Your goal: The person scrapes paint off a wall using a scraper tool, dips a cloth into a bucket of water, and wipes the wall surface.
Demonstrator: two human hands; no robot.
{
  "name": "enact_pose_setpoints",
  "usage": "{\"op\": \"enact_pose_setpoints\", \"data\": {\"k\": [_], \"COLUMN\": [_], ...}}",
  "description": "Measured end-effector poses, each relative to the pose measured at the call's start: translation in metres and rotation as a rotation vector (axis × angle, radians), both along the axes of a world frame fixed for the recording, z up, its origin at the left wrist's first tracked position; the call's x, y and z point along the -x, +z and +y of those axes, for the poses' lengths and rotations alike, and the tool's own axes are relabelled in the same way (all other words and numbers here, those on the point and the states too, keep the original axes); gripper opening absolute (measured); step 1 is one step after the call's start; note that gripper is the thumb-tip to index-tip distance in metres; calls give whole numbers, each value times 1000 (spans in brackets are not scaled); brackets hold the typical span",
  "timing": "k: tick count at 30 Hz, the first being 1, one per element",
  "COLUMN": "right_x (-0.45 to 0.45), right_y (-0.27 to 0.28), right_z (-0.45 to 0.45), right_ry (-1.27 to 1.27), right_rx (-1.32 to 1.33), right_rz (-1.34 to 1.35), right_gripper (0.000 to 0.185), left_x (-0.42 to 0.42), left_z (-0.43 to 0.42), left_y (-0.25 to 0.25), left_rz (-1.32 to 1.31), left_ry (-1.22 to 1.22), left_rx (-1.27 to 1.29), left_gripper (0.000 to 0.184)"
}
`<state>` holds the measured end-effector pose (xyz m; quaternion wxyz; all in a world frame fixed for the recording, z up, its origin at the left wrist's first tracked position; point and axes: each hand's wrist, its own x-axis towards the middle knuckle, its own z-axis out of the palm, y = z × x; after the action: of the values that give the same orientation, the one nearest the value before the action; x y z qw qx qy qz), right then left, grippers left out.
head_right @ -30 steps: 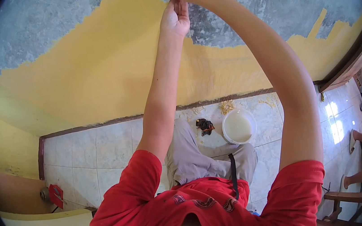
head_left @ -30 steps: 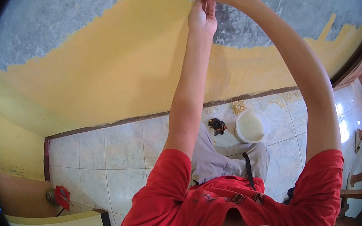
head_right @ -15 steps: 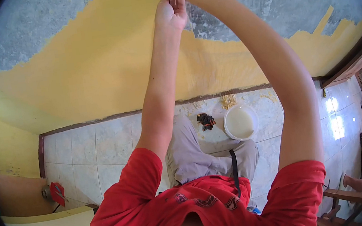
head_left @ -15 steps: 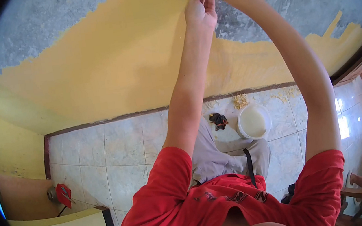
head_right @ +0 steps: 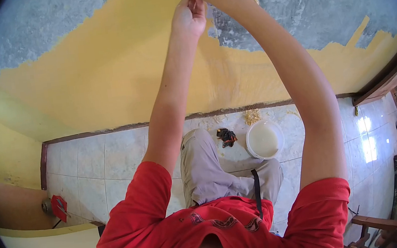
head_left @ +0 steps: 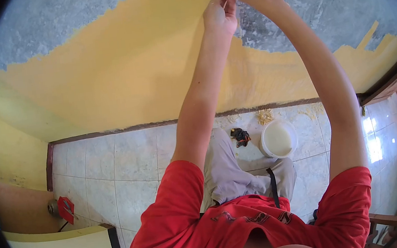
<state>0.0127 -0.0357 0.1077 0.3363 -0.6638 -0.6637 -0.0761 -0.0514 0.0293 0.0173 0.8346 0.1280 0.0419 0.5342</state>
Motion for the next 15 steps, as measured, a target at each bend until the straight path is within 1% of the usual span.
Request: {"op": "enact_pose_setpoints", "data": {"k": [1,2,3,4,5,6,7,8,9,10,11,12,13,14,15], "right_x": [-10,-18,-23,-27,-29,-32,-32,-26,-16,-24,-29,-32,-28,-25,-6], "right_y": [-8,-20,-32,-44,-58,-79,-108,-142,-165,-219,-287,-359,-391,-453,-487], "right_z": [11,16,16,16,17,8,-8,-25,-52,-60,-76,-102,-136,-172,-212], "right_ry": [31,60,51,7,-35,39,118,64,103,128,221,354,217,104,-14], "right_rx": [-159,-310,-302,-224,-152,-93,-35,95,327,469,446,430,585,644,485], "right_rz": [-227,-453,-454,-275,-90,-11,64,246,532,705,1022,1312,1257,1321,1820], "right_gripper": [26,25,25,30,37,36,35,31,27,27,23,19,15,18,17], "left_x": [2,1,-2,0,5,13,25,39,58,78,103,130,164,201,255], "left_z": [-4,-9,-12,-16,-17,-17,-21,-27,-30,-32,-40,-50,-46,-58,-60], "left_y": [0,-5,-9,-17,-38,-63,-93,-127,-169,-218,-260,-302,-368,-418,-487], "left_rz": [4,10,13,14,199,387,468,544,675,809,1052,1170,1234,1145,1064], "left_ry": [-3,48,95,88,86,86,18,-47,-109,-166,-145,-116,-7,241,310], "left_rx": [5,-64,-138,-136,-248,-361,-392,-427,-445,-447,-512,-424,-455,-321,-115], "left_gripper": [15,17,18,18,21,24,26,27,28,30,29,28,27,18,19]}}
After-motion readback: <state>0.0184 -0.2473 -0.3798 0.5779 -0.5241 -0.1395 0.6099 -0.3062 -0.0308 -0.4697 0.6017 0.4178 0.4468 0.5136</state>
